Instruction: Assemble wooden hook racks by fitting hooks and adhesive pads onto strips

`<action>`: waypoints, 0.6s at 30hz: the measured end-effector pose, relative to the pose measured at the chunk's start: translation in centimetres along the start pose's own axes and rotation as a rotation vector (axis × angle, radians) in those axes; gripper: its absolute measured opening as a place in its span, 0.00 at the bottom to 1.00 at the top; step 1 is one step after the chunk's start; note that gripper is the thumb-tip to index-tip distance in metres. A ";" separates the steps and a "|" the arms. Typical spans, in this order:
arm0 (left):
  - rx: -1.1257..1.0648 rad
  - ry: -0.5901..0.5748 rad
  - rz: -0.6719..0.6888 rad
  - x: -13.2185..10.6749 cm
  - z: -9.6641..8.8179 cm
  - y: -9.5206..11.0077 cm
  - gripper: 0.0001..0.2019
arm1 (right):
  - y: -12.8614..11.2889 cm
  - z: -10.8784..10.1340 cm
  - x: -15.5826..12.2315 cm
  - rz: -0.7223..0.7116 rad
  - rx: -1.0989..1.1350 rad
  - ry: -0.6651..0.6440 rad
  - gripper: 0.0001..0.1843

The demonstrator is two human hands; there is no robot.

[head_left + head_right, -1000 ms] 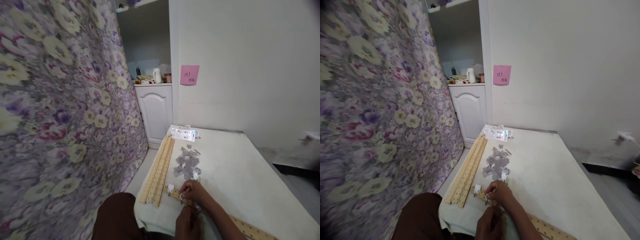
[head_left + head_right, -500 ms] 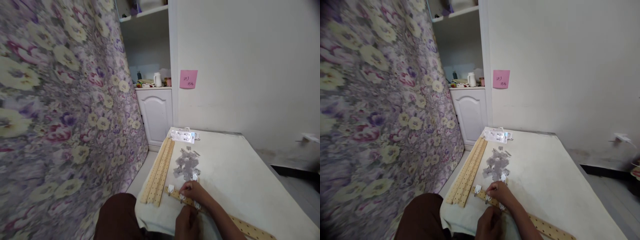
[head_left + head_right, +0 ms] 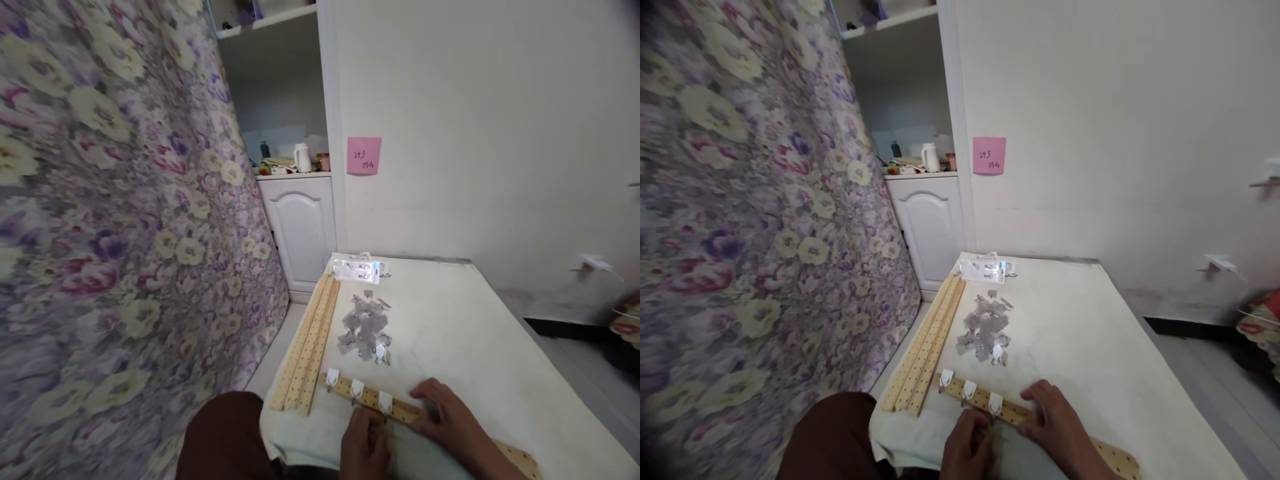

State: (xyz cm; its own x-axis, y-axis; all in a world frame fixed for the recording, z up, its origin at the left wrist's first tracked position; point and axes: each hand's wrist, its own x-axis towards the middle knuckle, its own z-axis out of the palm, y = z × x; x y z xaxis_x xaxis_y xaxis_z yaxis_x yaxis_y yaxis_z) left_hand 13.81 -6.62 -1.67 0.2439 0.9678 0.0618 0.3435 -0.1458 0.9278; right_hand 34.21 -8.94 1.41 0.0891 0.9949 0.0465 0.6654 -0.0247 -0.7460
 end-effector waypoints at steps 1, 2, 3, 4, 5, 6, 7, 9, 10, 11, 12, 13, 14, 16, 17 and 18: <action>-0.008 -0.001 -0.002 0.0 0.0 -0.1 0.03 | 0.3 0.1 -0.6 0.005 -0.028 -0.013 0.21; -0.018 -0.006 -0.003 0.1 0.1 -0.1 0.04 | 0.5 0.2 -1.0 0.011 -0.051 -0.021 0.21; -0.025 -0.013 0.002 0.1 0.1 -0.2 0.04 | 0.4 0.3 -1.3 0.017 -0.069 -0.024 0.21; -0.027 -0.020 0.015 0.1 0.1 -0.3 0.04 | 0.3 0.4 -1.5 0.025 -0.083 -0.025 0.20; -0.025 -0.025 0.029 0.1 0.2 -0.5 0.04 | 0.1 0.4 -1.6 0.034 -0.093 -0.021 0.18; -0.018 -0.026 0.039 0.2 0.2 -0.7 0.05 | -0.2 0.5 -1.6 0.041 -0.098 -0.016 0.17; -0.006 -0.024 0.043 0.2 0.3 -0.9 0.06 | -0.4 0.5 -1.6 0.045 -0.100 -0.011 0.16; 0.021 -0.017 0.048 0.2 0.4 -1.3 0.10 | -0.7 0.5 -1.6 0.047 -0.097 -0.008 0.15; 0.033 -0.021 0.057 0.2 0.4 -1.5 0.12 | -0.7 0.4 -1.6 0.049 -0.096 -0.003 0.15; 0.043 -0.027 0.074 0.2 0.4 -1.5 0.15 | -0.8 0.4 -1.7 0.052 -0.097 0.003 0.14; 0.054 -0.038 0.095 0.2 0.3 -1.5 0.19 | -0.8 0.4 -1.7 0.055 -0.099 0.006 0.14; 0.067 -0.052 0.122 0.2 0.3 -1.3 0.21 | -0.8 0.4 -1.7 0.058 -0.102 0.009 0.14; 0.080 -0.066 0.149 0.2 0.2 -1.0 0.23 | -0.8 0.3 -1.8 0.060 -0.106 0.012 0.14; 0.106 -0.083 0.195 0.4 0.1 -0.2 0.22 | -0.8 0.3 -1.9 0.064 -0.118 0.014 0.14; 0.120 -0.085 0.216 0.5 0.0 0.1 0.22 | -0.9 0.3 -1.9 0.065 -0.126 0.015 0.14; 0.136 -0.082 0.234 0.6 0.0 0.4 0.21 | -0.9 0.2 -1.9 0.064 -0.132 0.016 0.14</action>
State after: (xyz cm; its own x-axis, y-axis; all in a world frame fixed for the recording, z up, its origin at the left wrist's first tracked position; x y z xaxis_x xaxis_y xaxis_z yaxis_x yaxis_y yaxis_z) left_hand 14.12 -6.12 -1.23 0.4015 0.8857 0.2330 0.3865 -0.3945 0.8336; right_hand 33.24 -10.80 1.85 0.1459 0.9892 0.0132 0.7498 -0.1019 -0.6538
